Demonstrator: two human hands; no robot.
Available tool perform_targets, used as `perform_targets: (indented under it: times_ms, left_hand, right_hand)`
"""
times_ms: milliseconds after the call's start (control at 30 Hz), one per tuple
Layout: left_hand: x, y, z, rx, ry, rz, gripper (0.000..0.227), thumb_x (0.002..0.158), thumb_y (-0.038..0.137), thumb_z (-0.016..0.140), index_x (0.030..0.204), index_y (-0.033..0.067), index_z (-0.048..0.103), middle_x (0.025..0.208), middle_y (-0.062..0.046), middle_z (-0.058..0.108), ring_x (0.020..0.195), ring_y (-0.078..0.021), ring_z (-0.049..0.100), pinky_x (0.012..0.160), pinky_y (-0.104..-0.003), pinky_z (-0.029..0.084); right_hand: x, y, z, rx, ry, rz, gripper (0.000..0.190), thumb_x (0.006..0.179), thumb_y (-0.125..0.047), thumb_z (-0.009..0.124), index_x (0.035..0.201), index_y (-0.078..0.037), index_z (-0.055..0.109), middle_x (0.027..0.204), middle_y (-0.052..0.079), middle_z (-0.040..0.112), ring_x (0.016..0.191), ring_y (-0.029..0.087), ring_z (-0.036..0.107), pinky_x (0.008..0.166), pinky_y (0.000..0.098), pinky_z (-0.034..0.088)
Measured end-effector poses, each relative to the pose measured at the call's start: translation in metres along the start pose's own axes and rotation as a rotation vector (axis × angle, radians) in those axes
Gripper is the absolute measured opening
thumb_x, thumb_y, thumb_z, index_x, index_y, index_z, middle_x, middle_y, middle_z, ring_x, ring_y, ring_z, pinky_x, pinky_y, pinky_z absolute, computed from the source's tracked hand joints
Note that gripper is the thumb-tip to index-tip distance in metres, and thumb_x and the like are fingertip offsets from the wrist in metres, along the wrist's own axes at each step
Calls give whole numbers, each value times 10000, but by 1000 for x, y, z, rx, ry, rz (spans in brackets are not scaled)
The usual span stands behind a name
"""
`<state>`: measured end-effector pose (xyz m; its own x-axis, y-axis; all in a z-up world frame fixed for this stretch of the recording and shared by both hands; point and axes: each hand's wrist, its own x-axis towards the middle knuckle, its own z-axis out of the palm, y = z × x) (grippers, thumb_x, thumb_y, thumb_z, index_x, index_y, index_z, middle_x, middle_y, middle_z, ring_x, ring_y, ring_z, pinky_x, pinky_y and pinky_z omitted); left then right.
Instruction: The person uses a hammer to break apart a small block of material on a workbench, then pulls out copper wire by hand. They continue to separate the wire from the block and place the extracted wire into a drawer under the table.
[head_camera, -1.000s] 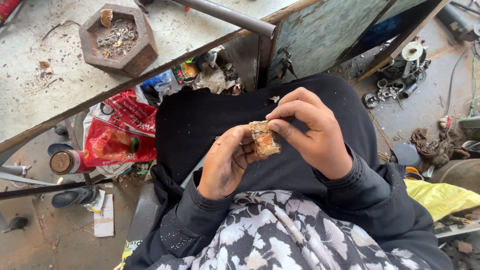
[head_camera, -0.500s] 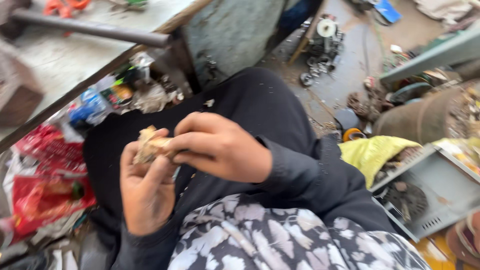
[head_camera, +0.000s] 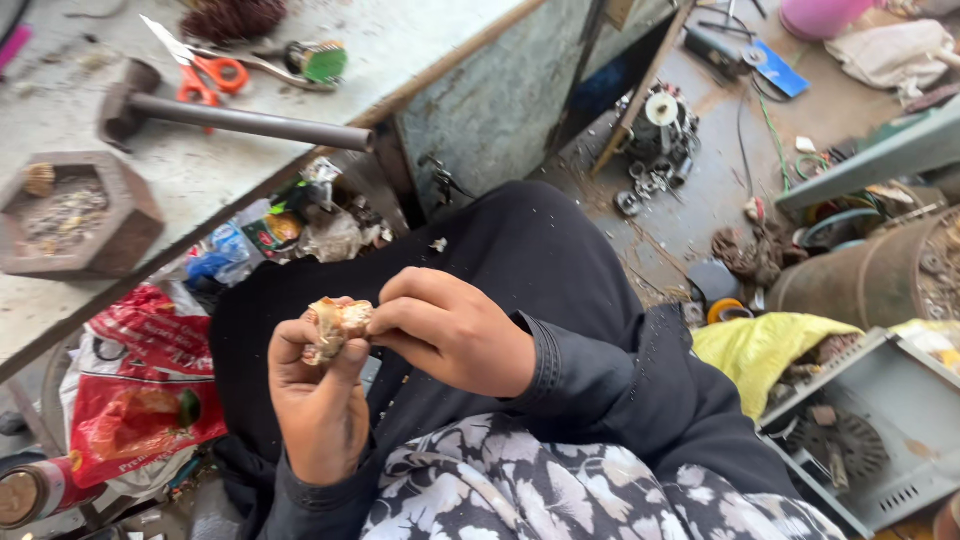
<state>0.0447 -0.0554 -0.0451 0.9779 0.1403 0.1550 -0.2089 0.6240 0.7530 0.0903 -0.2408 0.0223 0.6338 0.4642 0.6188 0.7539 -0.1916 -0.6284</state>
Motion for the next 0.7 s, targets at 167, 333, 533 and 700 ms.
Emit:
perform_targets:
  times_ms: [167,333,533,700]
  left_hand:
    - [0,6,8,43,-6,39,270,921,-115,695,1071,58,552,1324,-161,593,1187,-209,638,1049,-345,547]
    - [0,5,11,162,-41,103,280,908,-116,725,1003,64,532,1317,-136,573,1168,-193,656,990,-308,572]
    - [-1,4,10,130,-33,123,292,913,-114,736,992,67,520,1306,-134,575,1157,-176,649,991,-295,571]
    - [-3,4,10,154,-51,143,287,909,-67,752,1016,65,521,1322,-123,548,1170,-165,644,1001,-294,570]
  right_hand:
    - [-1,-2,5,79,52,28,282,915,-13,759,1175,-30,652,1130,110,608,990,249,666,848,344,577]
    - [-6,2,10,34,71,16,227,915,-3,798,1092,-49,663,1057,74,623,924,218,665,789,316,558]
    - [-9,2,14,21,81,6,236,899,5,799,1082,-38,656,1051,87,617,903,220,666,764,313,558]
    - [-7,0,12,96,102,58,274,906,3,781,1144,-6,647,1119,114,627,907,196,693,789,302,598]
